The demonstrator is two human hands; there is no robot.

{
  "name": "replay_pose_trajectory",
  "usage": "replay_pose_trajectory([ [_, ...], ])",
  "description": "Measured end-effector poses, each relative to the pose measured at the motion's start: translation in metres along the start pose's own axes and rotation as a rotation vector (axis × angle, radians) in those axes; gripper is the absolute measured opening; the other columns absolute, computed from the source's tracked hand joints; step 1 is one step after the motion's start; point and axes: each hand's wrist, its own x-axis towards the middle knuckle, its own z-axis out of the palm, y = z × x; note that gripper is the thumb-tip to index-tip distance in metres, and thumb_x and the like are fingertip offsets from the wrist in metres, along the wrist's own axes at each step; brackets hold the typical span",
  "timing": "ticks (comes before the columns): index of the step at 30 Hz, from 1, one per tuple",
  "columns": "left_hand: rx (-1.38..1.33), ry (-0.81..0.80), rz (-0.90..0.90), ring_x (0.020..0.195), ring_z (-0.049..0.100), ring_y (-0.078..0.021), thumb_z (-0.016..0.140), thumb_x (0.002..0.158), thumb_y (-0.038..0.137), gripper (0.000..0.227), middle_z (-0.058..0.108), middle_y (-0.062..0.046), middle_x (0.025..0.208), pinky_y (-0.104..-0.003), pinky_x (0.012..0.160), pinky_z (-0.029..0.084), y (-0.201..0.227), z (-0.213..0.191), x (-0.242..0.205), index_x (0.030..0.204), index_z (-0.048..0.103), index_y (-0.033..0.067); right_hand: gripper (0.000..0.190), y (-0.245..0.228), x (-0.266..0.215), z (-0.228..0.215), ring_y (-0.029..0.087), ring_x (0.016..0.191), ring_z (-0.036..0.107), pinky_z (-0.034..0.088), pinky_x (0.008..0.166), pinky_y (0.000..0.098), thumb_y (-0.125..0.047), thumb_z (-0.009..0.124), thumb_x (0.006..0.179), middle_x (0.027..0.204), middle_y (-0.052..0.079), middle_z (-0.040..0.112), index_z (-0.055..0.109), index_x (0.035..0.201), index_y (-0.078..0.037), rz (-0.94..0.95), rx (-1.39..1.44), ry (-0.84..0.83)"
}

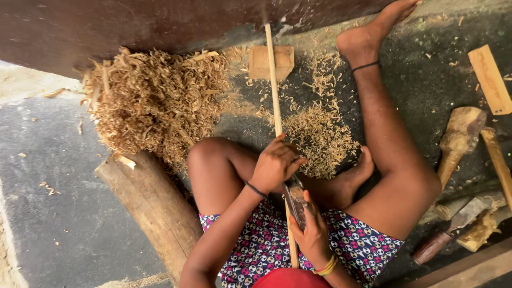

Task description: The person sits on the floor and uses a hand plane to smooth and shape a long wooden stick. They repeatedly pull the plane along the stick, generating wood shavings that accumulate on the floor.

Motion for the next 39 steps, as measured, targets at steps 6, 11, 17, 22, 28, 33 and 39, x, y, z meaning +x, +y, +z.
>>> replay_pose_trajectory([
  [6,0.046,-0.03,0.102,0.091,0.071,-0.0275,0.07,0.093,0.018,0.011,0.073,-0.008,0.09,-0.044,0.109,0.052,-0.052,0.006,0.023,0.088,0.076,0.0099,0.074,-0.001,0.049,0.01,0.045,0.13,0.059,0.052,0.104,0.0448,-0.008,0.071,0.089,0.146,0.03,0.053,0.036,0.153,0.005,-0.068,-0.019,0.009],
  [11,0.136,-0.062,0.079,0.081,0.071,-0.0259,0.07,0.1,0.018,0.017,0.073,-0.012,0.086,-0.038,0.076,0.059,-0.145,0.008,0.111,0.088,0.076,0.0078,0.079,0.005,0.165,0.03,0.038,0.104,0.071,0.059,0.083,0.0399,-0.011,0.072,0.091,0.129,0.023,0.064,0.032,0.158,-0.004,0.009,0.007,-0.007],
  [17,0.168,0.009,0.083,0.073,0.068,-0.0271,0.071,0.096,0.026,0.028,0.071,-0.014,0.082,-0.039,0.069,0.058,-0.143,0.015,0.125,0.078,0.071,0.0043,0.08,-0.004,0.169,0.021,0.038,0.106,0.069,0.057,0.086,0.041,-0.007,0.072,0.094,0.13,0.026,0.065,0.031,0.162,-0.003,-0.095,0.069,0.071],
  [22,0.274,-0.14,0.151,0.077,0.068,-0.0282,0.068,0.097,0.019,0.02,0.069,-0.014,0.084,-0.04,0.07,0.058,-0.095,0.003,0.071,0.084,0.071,0.0046,0.077,0.006,0.109,0.006,0.037,0.113,0.07,0.057,0.093,0.0409,-0.013,0.074,0.092,0.133,0.023,0.065,0.035,0.158,-0.003,-0.094,0.02,0.01],
  [28,0.02,0.011,0.042,0.088,0.073,-0.0233,0.071,0.094,0.018,0.018,0.075,-0.009,0.091,-0.045,0.107,0.057,-0.008,0.017,-0.003,0.083,0.07,0.0042,0.071,0.012,0.004,-0.011,0.044,0.125,0.062,0.055,0.099,0.0422,-0.012,0.073,0.089,0.143,0.032,0.055,0.04,0.15,0.006,-0.018,-0.043,-0.032],
  [33,-0.002,-0.041,0.068,0.085,0.072,-0.0245,0.074,0.093,0.016,0.012,0.076,-0.01,0.089,-0.042,0.102,0.057,-0.038,0.012,0.017,0.086,0.076,0.0066,0.071,0.0,0.035,-0.007,0.043,0.12,0.066,0.056,0.096,0.0422,-0.01,0.073,0.089,0.139,0.029,0.058,0.041,0.15,0.006,-0.005,-0.05,-0.022],
  [39,0.174,-0.004,0.101,0.091,0.073,-0.0279,0.07,0.1,0.022,0.022,0.077,-0.013,0.093,-0.038,0.088,0.058,-0.157,0.006,0.112,0.089,0.078,0.0051,0.074,0.005,0.184,0.017,0.037,0.099,0.071,0.059,0.08,0.0405,-0.007,0.071,0.09,0.129,0.024,0.065,0.038,0.156,0.004,-0.153,0.005,-0.014],
])
